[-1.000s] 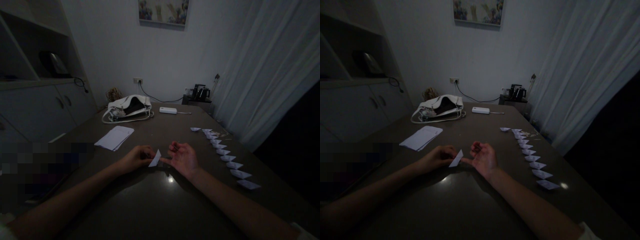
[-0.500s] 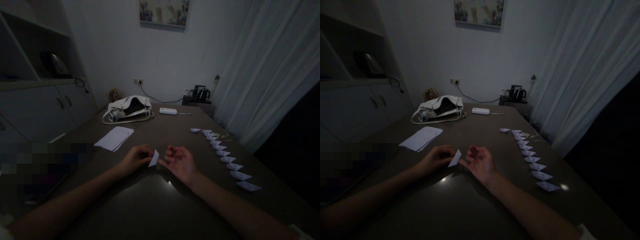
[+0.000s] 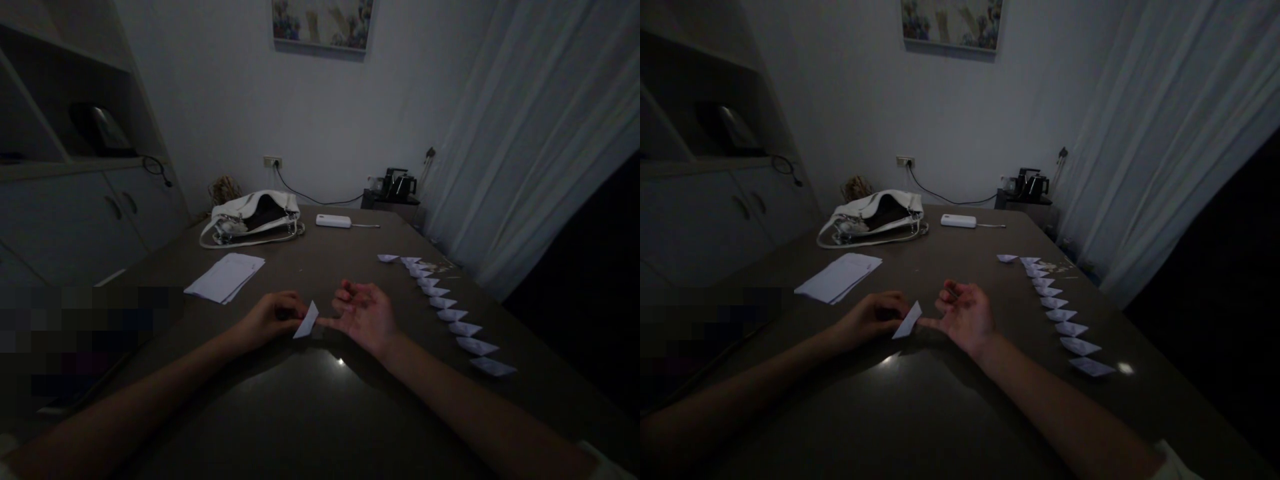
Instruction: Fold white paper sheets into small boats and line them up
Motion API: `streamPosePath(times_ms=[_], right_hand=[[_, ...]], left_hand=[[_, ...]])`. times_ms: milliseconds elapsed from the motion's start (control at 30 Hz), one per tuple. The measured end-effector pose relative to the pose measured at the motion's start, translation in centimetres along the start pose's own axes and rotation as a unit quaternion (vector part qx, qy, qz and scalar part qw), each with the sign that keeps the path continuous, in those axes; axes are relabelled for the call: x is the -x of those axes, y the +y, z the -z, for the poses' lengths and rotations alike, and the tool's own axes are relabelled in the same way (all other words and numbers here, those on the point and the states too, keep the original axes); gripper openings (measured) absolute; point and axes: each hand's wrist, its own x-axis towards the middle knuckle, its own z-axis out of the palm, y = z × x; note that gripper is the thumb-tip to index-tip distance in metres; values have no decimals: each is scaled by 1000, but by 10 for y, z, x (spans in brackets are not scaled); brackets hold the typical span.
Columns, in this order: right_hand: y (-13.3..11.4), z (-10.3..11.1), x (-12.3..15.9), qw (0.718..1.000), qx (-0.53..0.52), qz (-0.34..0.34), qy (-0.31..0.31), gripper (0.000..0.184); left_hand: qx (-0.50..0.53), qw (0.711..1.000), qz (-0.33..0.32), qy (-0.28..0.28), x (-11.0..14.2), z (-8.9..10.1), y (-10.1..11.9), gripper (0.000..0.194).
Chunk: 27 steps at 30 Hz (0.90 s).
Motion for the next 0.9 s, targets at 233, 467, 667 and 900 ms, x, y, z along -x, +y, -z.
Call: streamPosePath(times_ms=[233, 467, 667, 900], right_hand=[[-5, -2, 0, 1000, 6, 6, -2, 11], [-7, 2, -3, 998, 39, 39, 29, 12], [-4, 5, -5, 997, 54, 42, 34, 13], [8, 7, -5, 996, 88, 26, -8, 15]], left_hand=[[7, 1000, -7, -4, -1, 0, 1, 17], [13, 998, 35, 59, 1, -5, 9, 29], [-59, 994, 0, 90, 0, -4, 4, 24], [-94, 988, 18, 122, -2, -5, 3, 23]])
